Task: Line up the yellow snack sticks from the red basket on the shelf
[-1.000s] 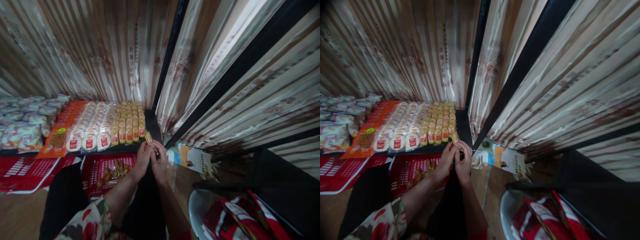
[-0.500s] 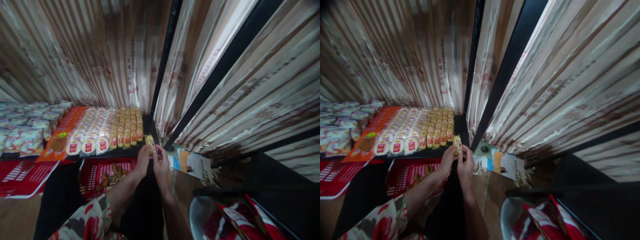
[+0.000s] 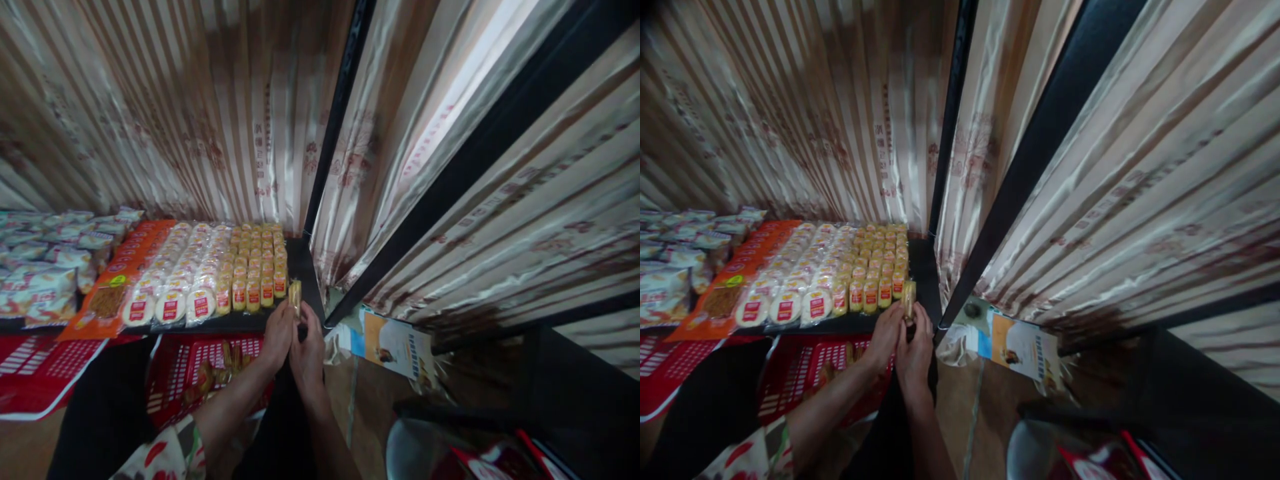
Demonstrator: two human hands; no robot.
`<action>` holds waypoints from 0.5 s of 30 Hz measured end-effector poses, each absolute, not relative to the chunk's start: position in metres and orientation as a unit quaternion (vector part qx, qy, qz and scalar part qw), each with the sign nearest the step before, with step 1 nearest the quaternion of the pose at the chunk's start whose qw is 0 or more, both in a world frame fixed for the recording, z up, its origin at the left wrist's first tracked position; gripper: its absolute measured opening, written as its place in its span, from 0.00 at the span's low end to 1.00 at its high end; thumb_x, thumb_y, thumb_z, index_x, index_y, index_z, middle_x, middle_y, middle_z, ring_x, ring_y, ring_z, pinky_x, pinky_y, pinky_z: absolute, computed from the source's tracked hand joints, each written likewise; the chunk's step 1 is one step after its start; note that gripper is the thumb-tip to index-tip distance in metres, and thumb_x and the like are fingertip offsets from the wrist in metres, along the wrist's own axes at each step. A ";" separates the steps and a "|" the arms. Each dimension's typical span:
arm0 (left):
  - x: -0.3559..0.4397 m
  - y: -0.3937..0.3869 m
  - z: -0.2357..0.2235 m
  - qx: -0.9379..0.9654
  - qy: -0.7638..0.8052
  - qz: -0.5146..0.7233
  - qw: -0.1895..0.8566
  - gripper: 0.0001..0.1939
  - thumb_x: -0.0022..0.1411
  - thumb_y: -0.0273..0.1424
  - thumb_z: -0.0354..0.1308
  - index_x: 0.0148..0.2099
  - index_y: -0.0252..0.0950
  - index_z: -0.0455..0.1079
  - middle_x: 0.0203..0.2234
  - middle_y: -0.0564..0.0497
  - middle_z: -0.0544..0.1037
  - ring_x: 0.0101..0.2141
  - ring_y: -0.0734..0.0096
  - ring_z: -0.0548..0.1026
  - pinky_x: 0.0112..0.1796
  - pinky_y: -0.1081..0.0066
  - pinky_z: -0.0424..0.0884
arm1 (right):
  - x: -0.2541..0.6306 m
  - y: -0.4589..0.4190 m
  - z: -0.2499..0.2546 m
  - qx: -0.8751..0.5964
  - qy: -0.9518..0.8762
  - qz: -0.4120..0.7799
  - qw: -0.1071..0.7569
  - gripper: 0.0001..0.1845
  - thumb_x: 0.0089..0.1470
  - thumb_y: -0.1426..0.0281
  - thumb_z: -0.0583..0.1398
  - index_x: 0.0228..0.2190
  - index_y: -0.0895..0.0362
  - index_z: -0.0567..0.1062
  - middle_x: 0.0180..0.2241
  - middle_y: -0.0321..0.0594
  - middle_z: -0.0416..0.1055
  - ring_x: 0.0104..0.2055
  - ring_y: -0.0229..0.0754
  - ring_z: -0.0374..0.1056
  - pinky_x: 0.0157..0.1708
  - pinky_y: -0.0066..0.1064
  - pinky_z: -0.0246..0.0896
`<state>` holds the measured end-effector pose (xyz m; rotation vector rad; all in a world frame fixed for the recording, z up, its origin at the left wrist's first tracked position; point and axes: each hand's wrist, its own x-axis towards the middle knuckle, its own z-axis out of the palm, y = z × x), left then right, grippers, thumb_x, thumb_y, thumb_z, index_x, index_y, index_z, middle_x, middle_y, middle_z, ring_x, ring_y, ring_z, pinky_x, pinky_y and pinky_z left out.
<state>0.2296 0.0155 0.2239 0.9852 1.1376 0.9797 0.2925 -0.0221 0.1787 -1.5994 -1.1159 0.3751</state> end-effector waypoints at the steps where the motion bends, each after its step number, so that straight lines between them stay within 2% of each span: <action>1: 0.230 0.018 0.226 0.425 0.490 0.437 0.623 0.12 0.59 0.34 0.50 0.38 0.34 0.71 0.33 0.48 0.77 0.33 0.68 0.73 0.39 0.70 0.68 | 0.292 -0.017 0.179 -0.674 -0.457 0.174 0.553 0.24 0.56 0.62 0.53 0.51 0.59 0.67 0.52 0.51 0.67 0.54 0.47 0.65 0.53 0.43 0.62; 9: 0.235 0.043 0.232 0.414 0.466 0.472 0.624 0.09 0.57 0.33 0.55 0.38 0.38 0.74 0.41 0.46 0.79 0.47 0.63 0.73 0.50 0.66 0.67 | 0.297 0.024 0.176 -0.655 -0.385 0.210 0.615 0.22 0.56 0.58 0.54 0.49 0.58 0.67 0.47 0.49 0.71 0.47 0.45 0.69 0.47 0.38 0.64; 12: 0.246 0.060 0.229 0.423 0.485 0.464 0.608 0.10 0.58 0.30 0.54 0.41 0.37 0.74 0.42 0.46 0.78 0.45 0.64 0.74 0.51 0.65 0.66 | 0.304 0.042 0.166 -0.661 -0.361 0.192 0.629 0.23 0.56 0.57 0.54 0.48 0.58 0.68 0.47 0.50 0.69 0.45 0.45 0.69 0.45 0.38 0.65; 15: 0.258 0.073 0.225 0.428 0.479 0.454 0.618 0.11 0.55 0.30 0.58 0.42 0.37 0.73 0.39 0.47 0.78 0.41 0.66 0.75 0.48 0.66 0.68 | 0.314 0.059 0.153 -0.664 -0.371 0.158 0.630 0.25 0.57 0.56 0.52 0.49 0.59 0.68 0.48 0.52 0.67 0.45 0.45 0.70 0.43 0.37 0.66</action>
